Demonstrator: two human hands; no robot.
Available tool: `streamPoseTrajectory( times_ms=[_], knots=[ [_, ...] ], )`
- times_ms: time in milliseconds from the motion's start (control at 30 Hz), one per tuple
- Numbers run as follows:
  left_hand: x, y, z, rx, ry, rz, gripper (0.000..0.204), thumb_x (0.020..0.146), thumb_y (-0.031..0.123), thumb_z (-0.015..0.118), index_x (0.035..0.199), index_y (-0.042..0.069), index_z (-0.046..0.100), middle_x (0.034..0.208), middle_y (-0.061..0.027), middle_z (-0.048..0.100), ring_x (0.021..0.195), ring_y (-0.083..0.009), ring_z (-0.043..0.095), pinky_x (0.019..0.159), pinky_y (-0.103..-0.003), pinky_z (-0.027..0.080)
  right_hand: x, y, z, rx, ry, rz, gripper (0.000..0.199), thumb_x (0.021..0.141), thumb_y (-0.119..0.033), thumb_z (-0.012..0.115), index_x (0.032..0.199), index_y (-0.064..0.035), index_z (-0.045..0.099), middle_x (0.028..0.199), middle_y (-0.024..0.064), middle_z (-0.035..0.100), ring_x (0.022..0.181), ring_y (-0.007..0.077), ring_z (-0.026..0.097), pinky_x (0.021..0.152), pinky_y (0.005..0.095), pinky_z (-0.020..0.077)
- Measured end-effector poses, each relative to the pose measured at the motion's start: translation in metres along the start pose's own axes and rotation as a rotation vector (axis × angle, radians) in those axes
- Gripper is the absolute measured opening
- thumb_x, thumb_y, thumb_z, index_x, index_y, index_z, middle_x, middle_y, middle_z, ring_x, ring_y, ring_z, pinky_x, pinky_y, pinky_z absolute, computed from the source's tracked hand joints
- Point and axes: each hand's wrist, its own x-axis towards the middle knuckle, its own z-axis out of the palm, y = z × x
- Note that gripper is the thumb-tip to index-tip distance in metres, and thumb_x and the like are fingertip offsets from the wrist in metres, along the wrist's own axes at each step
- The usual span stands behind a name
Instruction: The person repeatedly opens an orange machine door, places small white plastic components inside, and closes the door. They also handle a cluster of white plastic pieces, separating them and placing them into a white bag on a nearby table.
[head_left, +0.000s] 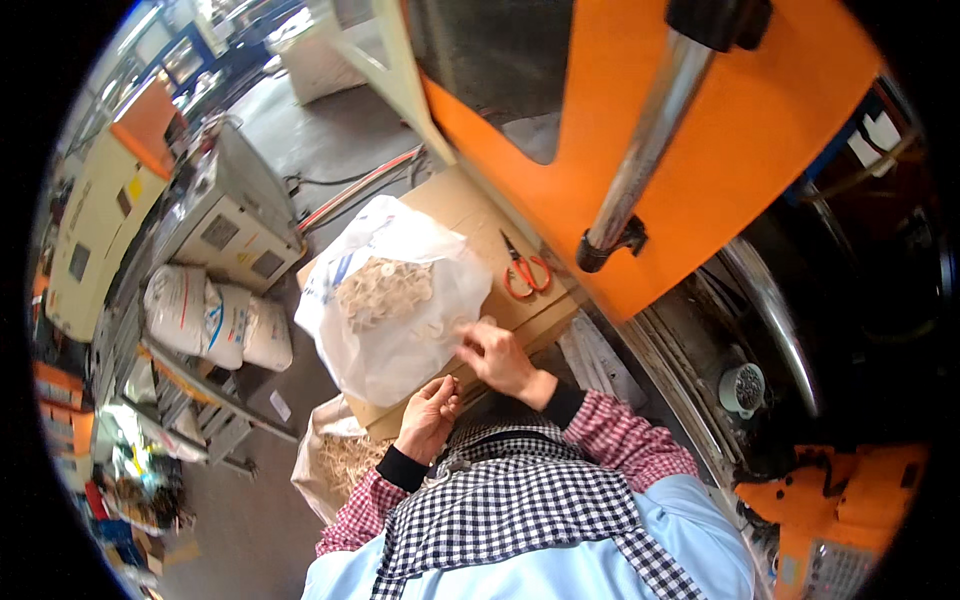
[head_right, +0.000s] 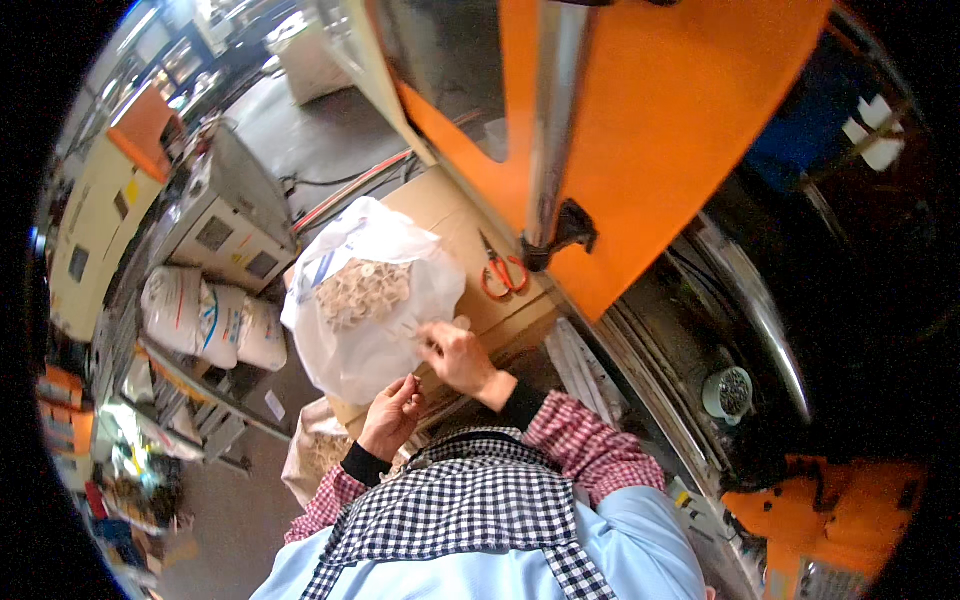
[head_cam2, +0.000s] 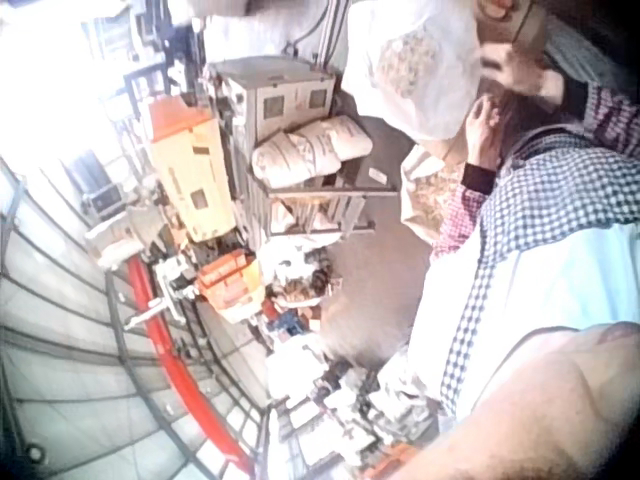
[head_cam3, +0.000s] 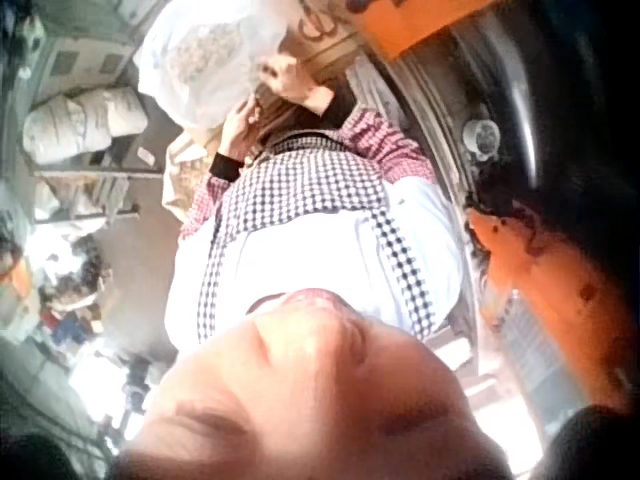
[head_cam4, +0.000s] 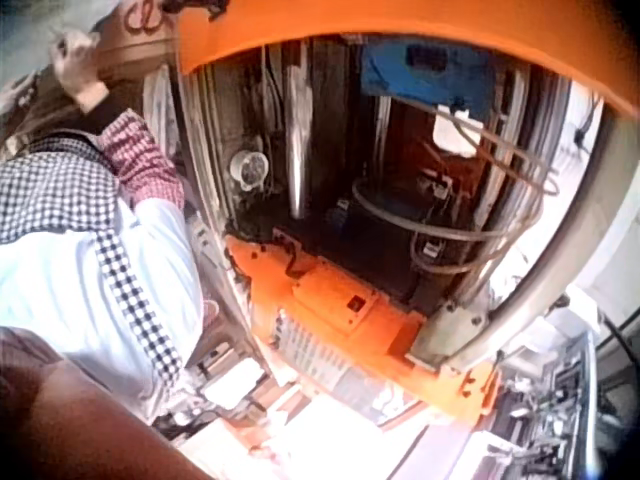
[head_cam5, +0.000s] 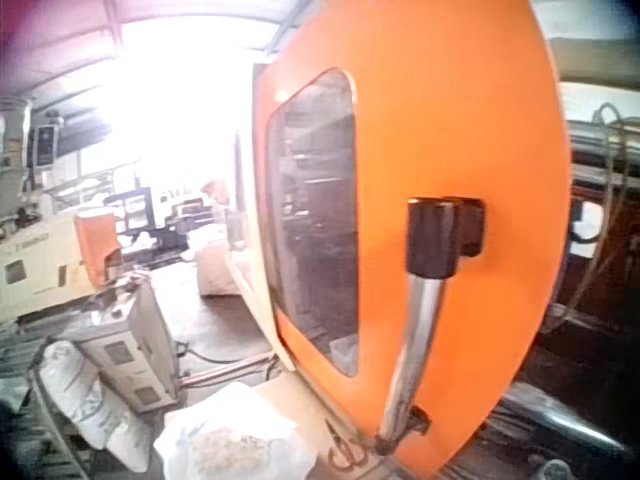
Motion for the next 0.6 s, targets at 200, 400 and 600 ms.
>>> streamPoseTrajectory(
  times_ms=[200,400,600],
  knots=[
    [0.016,-0.017,0.076,0.093,-0.362,-0.221,0.022,0.092,0.023,0.054,0.09,0.001,0.054,0.072,0.0006,0.049,0.058,-0.0066,0.041,0.052,-0.018,0.034,-0.055,-0.035,-0.088,0.061,0.05,0.19,0.017,0.077,-0.01,0.067,0.09,0.0,0.067,0.081,0.0121,0.066,0.072,0.0229,0.064,0.063,0.0293,0.0501],
    [0.022,-0.047,0.195,0.341,-0.582,-0.322,0.027,0.092,0.025,0.054,0.079,0.002,0.054,0.064,0.001,0.046,0.055,-0.0076,0.037,0.051,-0.022,0.031,-0.104,-0.048,-0.186,-0.249,0.296,0.169,0.014,0.075,-0.007,0.066,0.086,0.0005,0.066,0.084,0.0114,0.065,0.074,0.0263,0.064,0.064,0.0317,0.0509],
    [0.017,-0.077,0.297,0.283,-0.641,-0.323,0.024,0.093,0.021,0.052,0.086,-0.001,0.056,0.079,-0.0052,0.056,0.072,-0.012,0.049,0.063,-0.024,0.04,-0.12,-0.049,-0.278,-0.616,0.434,0.106,0.013,0.073,-0.007,0.065,0.084,0.0004,0.066,0.084,0.0136,0.064,0.069,0.0279,0.063,0.061,0.0356,0.0517]
  ],
)
